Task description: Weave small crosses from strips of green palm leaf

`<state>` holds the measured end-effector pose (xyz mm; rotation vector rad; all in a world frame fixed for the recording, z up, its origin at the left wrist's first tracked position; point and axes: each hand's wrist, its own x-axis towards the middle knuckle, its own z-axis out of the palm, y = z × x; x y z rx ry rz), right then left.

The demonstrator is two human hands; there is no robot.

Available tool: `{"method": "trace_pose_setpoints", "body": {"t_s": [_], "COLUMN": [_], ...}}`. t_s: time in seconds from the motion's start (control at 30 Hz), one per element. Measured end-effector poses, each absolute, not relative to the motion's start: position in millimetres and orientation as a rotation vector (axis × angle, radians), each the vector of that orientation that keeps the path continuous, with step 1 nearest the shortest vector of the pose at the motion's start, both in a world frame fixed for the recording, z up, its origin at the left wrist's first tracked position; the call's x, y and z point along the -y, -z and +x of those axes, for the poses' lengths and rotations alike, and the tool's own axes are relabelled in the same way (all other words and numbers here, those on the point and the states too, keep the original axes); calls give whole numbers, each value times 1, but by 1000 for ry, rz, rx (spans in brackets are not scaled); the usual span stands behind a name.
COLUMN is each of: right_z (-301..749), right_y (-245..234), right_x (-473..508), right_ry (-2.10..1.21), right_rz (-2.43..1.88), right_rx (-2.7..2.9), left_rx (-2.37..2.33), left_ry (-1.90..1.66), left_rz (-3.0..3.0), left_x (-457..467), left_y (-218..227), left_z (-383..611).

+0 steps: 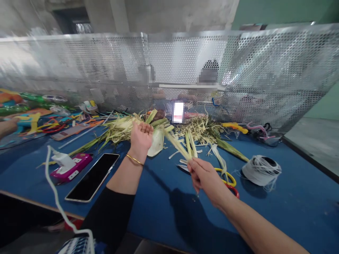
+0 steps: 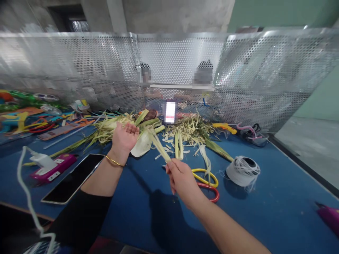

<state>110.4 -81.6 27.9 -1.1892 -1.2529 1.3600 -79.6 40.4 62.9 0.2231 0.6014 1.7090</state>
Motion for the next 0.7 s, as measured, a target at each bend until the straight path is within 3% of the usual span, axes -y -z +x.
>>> {"method": "trace_pose_setpoints", "body": {"t_s": [0.1,0.2,0.37,0.7], "right_z": [114,116,114,117], "right_y": [-25,-20,-12,-19], "right_x": [75,69,64,71], "right_ry": [-1228,-1177,-1193,-1532], "right_rz": [-1140,-1097,-1109,-1046], "right_rx": [1128,1046,1099,1197], "left_rx": [-840,-925,-633,-764], "left_ry": [-1844,-1729,-1012,-1009], "left_rz": [419,642,1016,749], "left_x": [-36,-16,27,19], "left_y": [-58,-45,-29,-40], "left_z": [-65,-26,20,6]}}
